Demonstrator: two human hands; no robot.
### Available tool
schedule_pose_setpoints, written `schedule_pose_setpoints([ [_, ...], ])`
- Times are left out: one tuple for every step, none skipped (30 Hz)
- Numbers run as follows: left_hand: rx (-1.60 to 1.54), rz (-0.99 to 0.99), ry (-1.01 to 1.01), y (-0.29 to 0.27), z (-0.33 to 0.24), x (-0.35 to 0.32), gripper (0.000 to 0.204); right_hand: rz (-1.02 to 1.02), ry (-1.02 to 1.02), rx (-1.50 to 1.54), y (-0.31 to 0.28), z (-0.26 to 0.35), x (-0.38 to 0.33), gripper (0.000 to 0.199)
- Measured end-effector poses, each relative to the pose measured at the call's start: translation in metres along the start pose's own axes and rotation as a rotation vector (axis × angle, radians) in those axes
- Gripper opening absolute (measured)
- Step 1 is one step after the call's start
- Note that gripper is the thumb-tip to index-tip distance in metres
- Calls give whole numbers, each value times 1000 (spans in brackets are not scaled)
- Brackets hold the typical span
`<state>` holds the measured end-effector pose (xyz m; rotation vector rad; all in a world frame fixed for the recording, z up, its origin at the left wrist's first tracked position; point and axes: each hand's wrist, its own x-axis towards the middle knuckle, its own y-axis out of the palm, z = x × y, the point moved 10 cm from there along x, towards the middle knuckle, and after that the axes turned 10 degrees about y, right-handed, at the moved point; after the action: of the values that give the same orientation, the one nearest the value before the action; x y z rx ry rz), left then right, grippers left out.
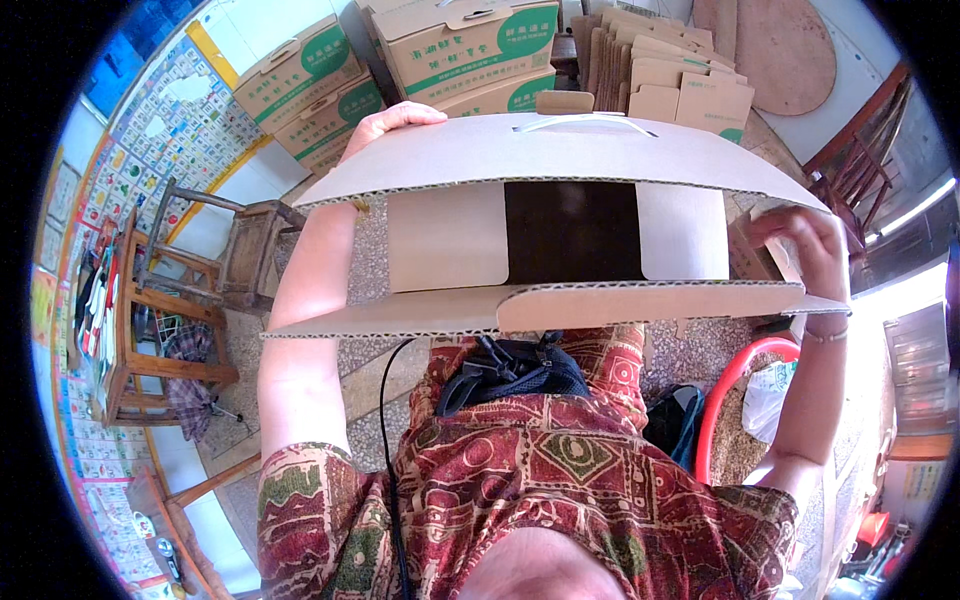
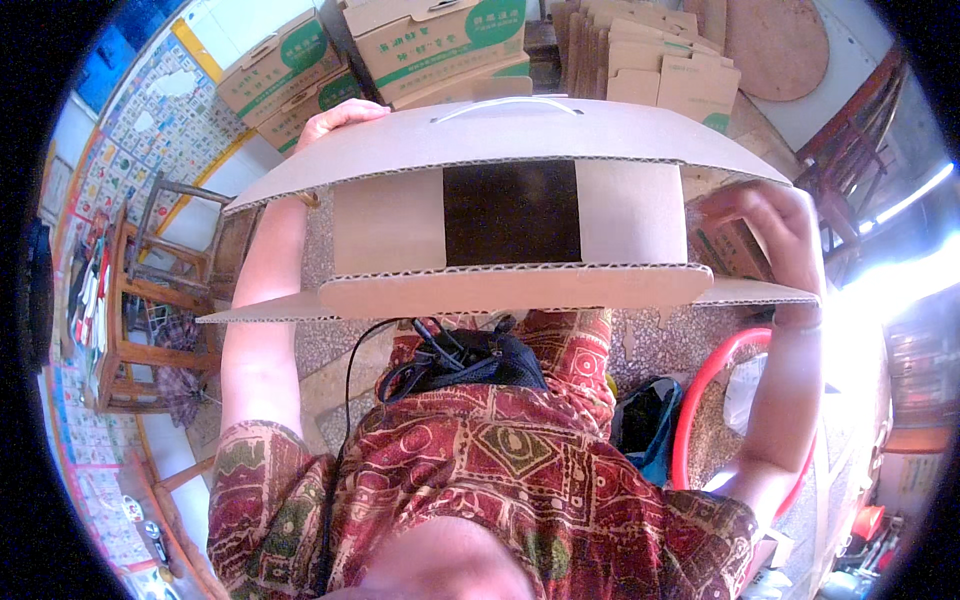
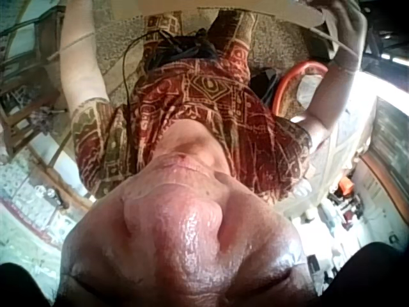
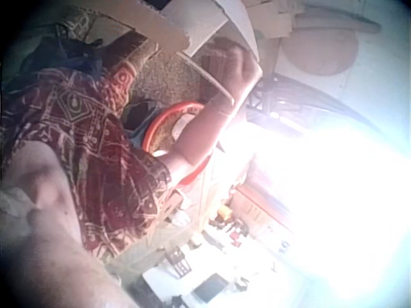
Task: The person assembles a flat cardboard box by folding its flaps and securing them with clear packing tape. They use a tape dispenser to apply tape along the seams and then fold the top flaps to form the box structure.
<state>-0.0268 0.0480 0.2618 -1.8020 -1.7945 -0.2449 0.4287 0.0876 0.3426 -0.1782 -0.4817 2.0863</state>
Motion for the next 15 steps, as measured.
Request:
schedule_pose_setpoints([
  [0,21,25,2,-3,4,18,-165,-33,-61,-34,-9,-7,26],
  [8,39,42,2,-5,5,18,-327,-122,19,-48,1,-16,24],
  [14,58,59,2,-8,6,18,-494,-186,16,-65,10,-25,23],
  [22,68,80,2,-12,5,18,-543,-278,-11,-61,22,-29,26],
  [26,82,98,4,-14,3,18,-594,-363,-39,-43,41,-32,29],
  [28,98,116,6,-14,2,19,-551,-410,-57,-20,55,-29,33],
  [-1,98,96,7,-11,1,19,-505,-457,-75,-4,64,-27,37],
  [-30,100,81,8,-9,1,19,-393,-503,-214,3,62,-23,44],
  [-57,101,65,9,-7,1,19,-193,-436,-215,11,52,-17,43],
  [-100,90,-5,9,-2,-1,21,-178,-420,-147,13,43,-14,43],
  [-144,77,-69,9,1,-3,23,-163,-407,-84,14,35,-12,43],
  [-186,64,-134,9,3,-6,25,-146,-415,-21,16,33,-11,41],
  [11,118,-1,8,-12,-3,26,-137,-429,-15,17,30,-12,41],
  [203,167,136,9,-27,-2,28,-127,-443,-16,16,27,-12,41],
  [396,214,274,14,-41,-2,30,-117,-457,-17,15,25,-13,41],
])
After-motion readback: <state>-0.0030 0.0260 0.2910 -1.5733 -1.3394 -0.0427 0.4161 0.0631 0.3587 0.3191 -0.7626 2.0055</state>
